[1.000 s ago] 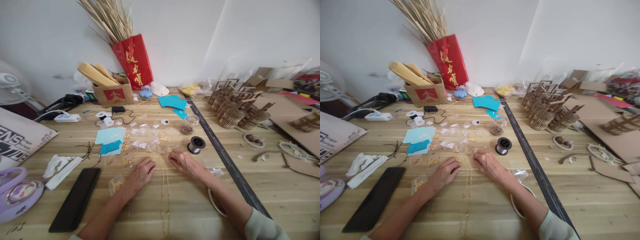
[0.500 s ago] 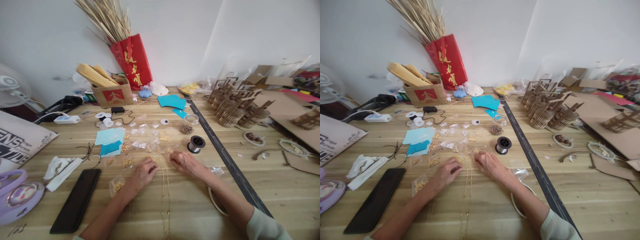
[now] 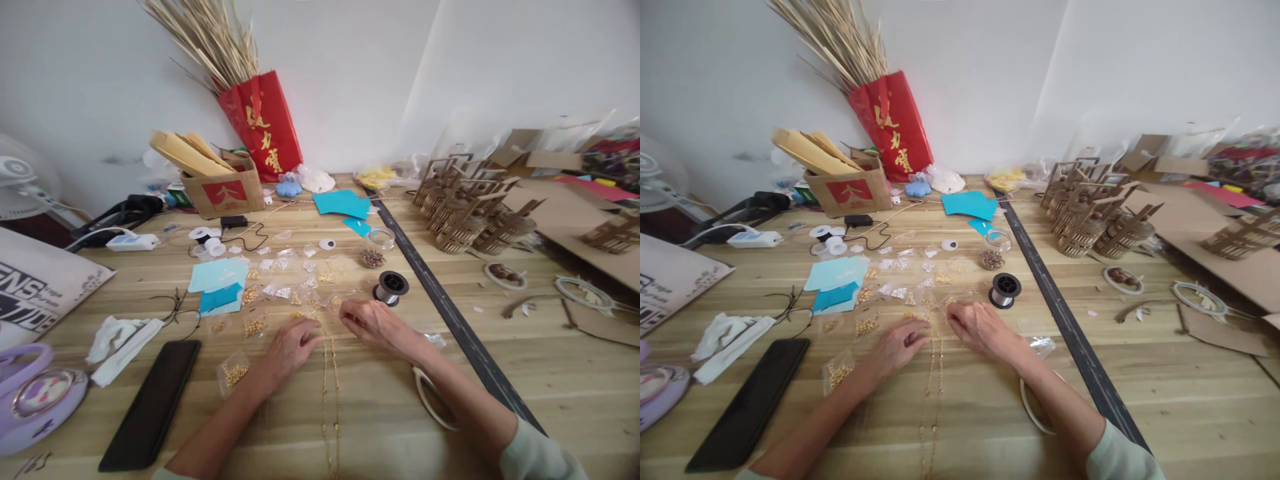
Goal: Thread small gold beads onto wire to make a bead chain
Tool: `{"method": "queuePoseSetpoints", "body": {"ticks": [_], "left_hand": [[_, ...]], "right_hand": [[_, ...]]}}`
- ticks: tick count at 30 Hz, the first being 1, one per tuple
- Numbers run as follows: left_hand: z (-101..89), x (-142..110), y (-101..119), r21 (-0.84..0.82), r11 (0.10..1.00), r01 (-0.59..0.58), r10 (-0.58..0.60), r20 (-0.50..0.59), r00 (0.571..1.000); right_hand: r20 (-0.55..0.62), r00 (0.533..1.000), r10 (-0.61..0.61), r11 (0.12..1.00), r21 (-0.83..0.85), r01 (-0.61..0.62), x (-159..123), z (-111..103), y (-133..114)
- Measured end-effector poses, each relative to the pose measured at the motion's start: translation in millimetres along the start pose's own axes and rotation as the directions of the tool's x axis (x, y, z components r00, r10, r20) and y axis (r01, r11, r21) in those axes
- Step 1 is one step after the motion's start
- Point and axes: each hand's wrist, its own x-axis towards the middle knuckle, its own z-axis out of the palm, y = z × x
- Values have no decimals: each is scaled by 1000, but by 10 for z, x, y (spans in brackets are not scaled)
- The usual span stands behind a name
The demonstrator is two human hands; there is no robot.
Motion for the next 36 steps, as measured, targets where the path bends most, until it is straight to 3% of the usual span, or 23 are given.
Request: {"method": "queuePoseSetpoints", "body": {"ticks": [3,7,10,13,17,22,36], "left_hand": [[-14,18,13,-18,999,-34,35,19,999],[-13,46,15,-22,999,26,-25,20,999],[-6,65,28,-34,998,56,-55,19,998],[-2,73,56,-54,996,65,-64,21,998],[21,73,70,-134,989,63,-60,28,998],[41,82,63,-204,974,102,-95,44,995],[-22,77,2,-510,831,221,-232,42,972]], "right_hand": [[1,1000,5,999,-39,-5,1,-1,7],[4,999,34,993,-112,-33,-15,6,-24],[-114,993,11,995,-93,-21,-59,7,-124],[-206,976,-75,997,-1,76,-102,50,-258],[-123,981,-149,985,66,158,-79,211,-343],[-29,995,-99,990,102,101,34,404,-244],[-47,999,-6,975,223,16,122,388,-29]]}}
